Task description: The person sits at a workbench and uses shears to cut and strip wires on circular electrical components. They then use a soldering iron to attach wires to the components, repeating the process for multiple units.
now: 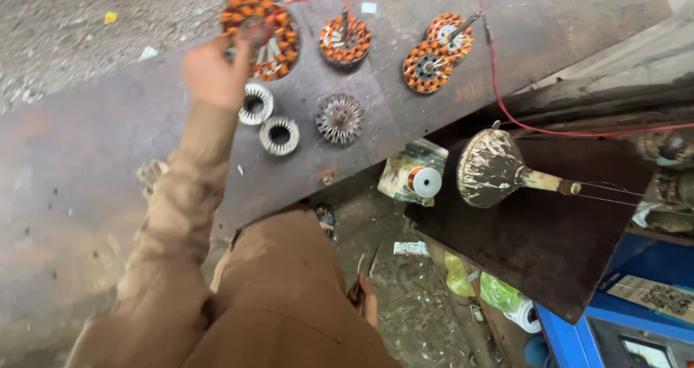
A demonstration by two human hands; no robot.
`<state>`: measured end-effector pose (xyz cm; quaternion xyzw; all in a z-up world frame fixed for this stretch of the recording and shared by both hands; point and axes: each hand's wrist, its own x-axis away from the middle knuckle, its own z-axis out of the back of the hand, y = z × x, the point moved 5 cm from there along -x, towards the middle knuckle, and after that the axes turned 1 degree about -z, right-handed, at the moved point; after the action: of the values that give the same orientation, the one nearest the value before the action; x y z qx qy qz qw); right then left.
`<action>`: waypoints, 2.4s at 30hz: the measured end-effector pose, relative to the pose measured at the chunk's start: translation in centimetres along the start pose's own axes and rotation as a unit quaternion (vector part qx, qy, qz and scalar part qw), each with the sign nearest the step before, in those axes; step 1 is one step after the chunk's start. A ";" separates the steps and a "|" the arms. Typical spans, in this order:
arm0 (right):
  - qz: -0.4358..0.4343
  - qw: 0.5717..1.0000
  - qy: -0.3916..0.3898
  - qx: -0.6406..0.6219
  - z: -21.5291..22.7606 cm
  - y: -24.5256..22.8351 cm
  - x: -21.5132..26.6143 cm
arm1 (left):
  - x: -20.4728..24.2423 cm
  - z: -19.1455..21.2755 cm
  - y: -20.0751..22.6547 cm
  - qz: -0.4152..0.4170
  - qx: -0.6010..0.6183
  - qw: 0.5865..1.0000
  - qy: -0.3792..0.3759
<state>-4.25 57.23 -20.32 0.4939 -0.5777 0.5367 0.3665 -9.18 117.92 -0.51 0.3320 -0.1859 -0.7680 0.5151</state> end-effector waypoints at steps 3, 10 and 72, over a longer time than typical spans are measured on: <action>-0.043 0.997 -0.002 0.066 0.7 -0.5 -2.4 | 6.5 7.8 -0.8 0.012 -0.116 0.993 0.037; -0.146 0.951 -0.157 0.221 -1.2 0.7 -5.7 | 19.2 12.5 -8.0 0.058 -0.336 0.929 -0.142; 0.361 0.728 -0.307 0.496 1.7 27.6 -11.8 | 39.1 6.1 -27.0 -0.120 0.322 0.939 0.012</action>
<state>-27.83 55.93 -38.96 0.4969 -0.4453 0.6578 -0.3493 -41.25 92.64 -25.61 0.5092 -0.3758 -0.7193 0.2866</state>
